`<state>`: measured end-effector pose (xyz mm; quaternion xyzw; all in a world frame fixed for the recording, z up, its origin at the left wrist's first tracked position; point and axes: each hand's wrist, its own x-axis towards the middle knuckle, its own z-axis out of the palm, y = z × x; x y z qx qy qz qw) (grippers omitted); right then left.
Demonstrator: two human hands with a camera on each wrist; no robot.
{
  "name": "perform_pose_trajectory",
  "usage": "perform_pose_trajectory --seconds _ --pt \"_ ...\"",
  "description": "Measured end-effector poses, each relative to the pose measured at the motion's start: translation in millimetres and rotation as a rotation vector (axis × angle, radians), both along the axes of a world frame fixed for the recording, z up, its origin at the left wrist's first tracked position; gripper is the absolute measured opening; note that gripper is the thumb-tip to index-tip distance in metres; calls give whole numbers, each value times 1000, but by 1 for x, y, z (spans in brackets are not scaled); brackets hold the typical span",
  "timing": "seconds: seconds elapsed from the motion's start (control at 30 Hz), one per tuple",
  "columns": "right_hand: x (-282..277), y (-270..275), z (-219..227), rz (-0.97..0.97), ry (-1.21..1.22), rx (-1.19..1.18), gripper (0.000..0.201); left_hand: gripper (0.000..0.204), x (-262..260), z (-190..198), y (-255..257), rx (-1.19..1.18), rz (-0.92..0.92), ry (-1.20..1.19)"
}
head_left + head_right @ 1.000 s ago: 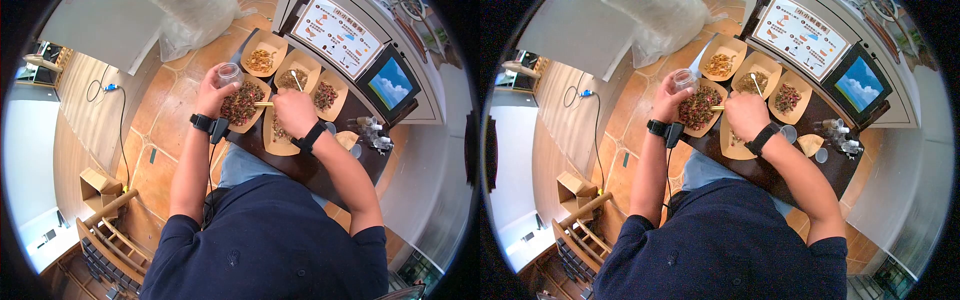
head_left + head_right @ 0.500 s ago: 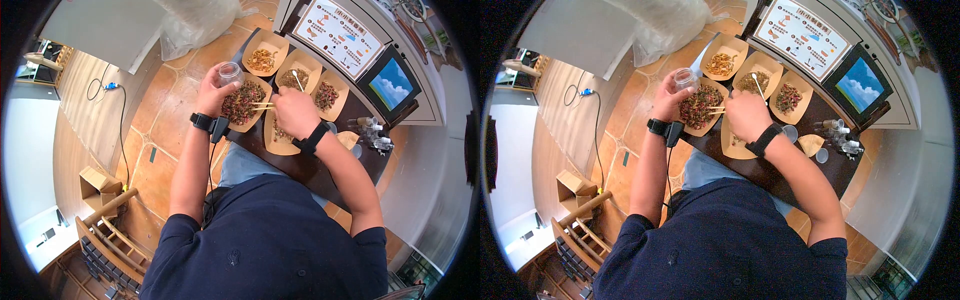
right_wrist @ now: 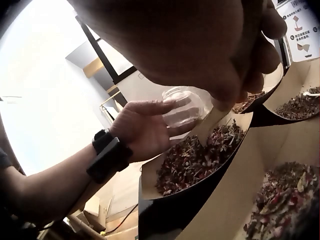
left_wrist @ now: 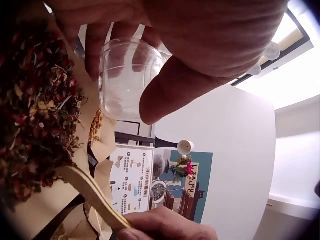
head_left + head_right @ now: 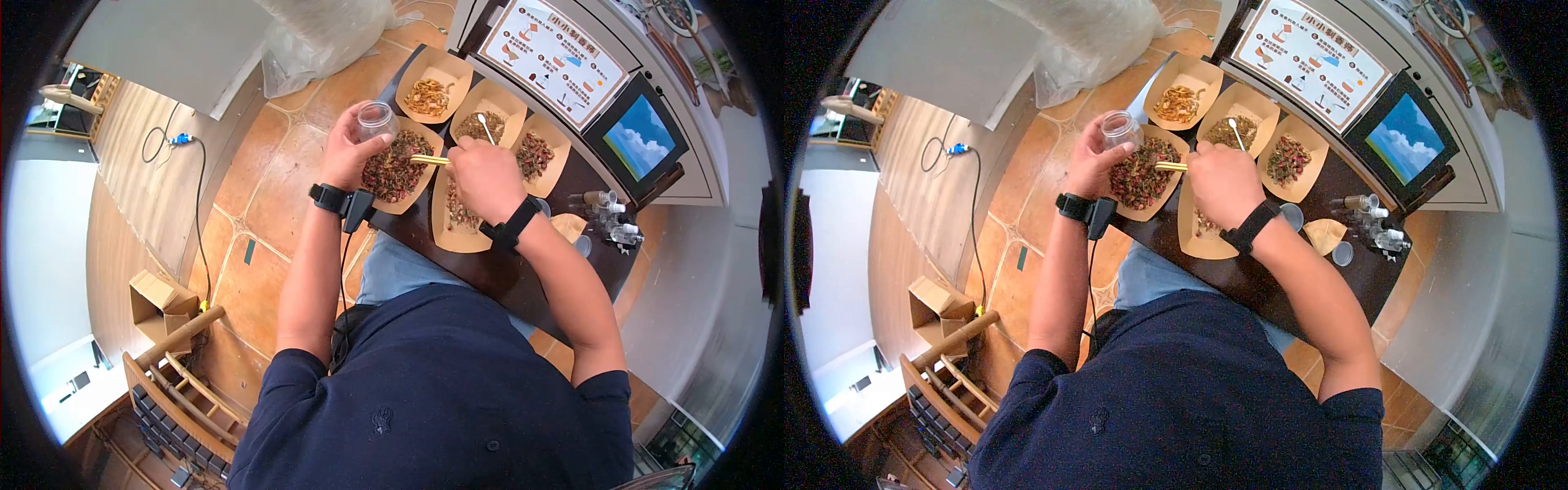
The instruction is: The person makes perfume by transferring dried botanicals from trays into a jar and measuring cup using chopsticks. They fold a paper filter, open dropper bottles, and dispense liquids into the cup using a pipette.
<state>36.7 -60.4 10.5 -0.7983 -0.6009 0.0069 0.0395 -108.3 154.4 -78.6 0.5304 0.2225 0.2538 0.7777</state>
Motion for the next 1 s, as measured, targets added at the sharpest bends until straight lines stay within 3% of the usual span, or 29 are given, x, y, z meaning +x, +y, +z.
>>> perform_pose_trajectory --seconds 0.3,0.73,1.0 --pt "11 -4 12 -119 191 -10 21 76 -1 5 2 54 -16 28" --pt "15 -12 16 -126 209 10 21 77 -1 6 4 182 -115 -49" --pt "12 -8 30 -88 266 247 17 76 0 13 0 332 -116 42"
